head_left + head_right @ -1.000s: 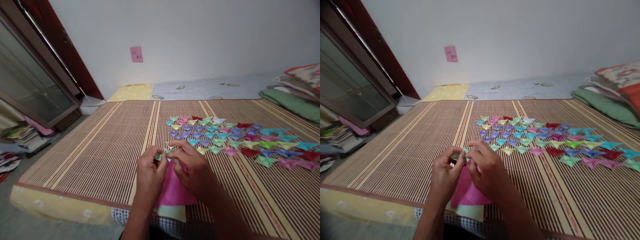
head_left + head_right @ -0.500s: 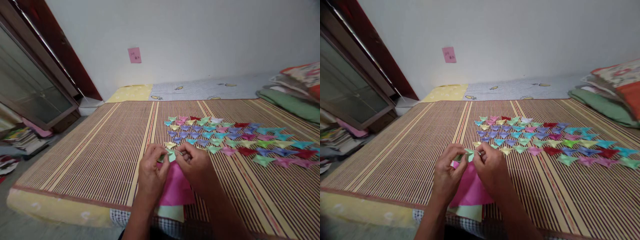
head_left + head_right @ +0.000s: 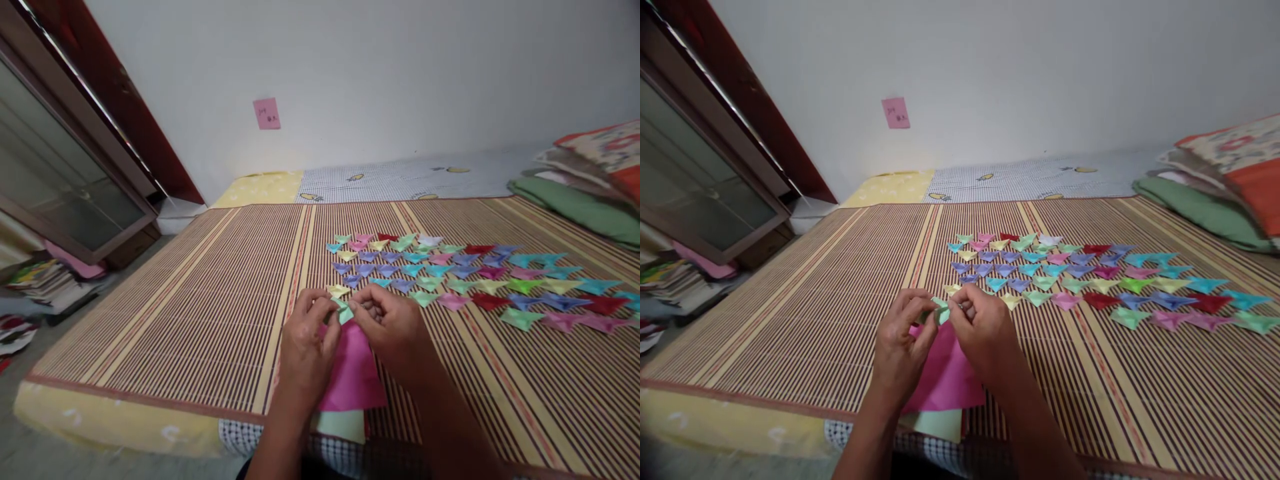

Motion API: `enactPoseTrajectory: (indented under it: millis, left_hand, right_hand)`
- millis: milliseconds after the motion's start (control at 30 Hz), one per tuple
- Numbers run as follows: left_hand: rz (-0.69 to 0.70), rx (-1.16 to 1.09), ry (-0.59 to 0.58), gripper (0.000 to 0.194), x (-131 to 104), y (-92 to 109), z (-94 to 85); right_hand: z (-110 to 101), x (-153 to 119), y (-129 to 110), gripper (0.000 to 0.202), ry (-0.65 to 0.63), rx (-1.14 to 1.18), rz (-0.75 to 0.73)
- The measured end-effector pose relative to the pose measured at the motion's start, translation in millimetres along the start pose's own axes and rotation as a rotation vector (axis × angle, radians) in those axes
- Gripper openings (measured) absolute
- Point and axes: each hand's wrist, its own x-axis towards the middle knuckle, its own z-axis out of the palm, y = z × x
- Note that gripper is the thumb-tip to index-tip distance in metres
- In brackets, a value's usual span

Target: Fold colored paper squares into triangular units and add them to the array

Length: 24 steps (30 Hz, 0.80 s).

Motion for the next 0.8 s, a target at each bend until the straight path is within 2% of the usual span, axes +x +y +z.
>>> enactPoseTrajectory:
  millis: [233, 367, 433, 533, 667, 800]
  left_hand:
    - [-0.020, -0.007, -0.019, 0.021, 0, -3, 0.8]
    - [-0.052, -0.054, 0.003, 0.020, 2, -2, -1.2]
    - [-0.075, -0.070, 0.014, 0.019, 2, -3, -2.1]
    - [-0.090, -0.078, 0.017, 0.018, 2, -5, -2.8]
    - [-0.076, -0.083, 0.025, 0.019, 1, -8, -3.0]
    - [-0.064, -0.073, 0.003, 0.020, 1, -9, -3.4]
  right_hand:
    - [-5, 3, 3, 0.018, -0.101, 0.121, 0.044]
    - [-15, 6, 2, 0.026, -0.094, 0.140, 0.013]
    - [-21, 7, 0, 0.022, -0.077, 0.108, -0.014]
    - [-29, 7, -1, 0.012, -0.099, 0.026, -0.111]
    - [-30, 6, -1, 0.023, -0.156, -0.024, -0.352]
    - [-23, 7, 1, 0.017, -0.169, -0.040, -0.432]
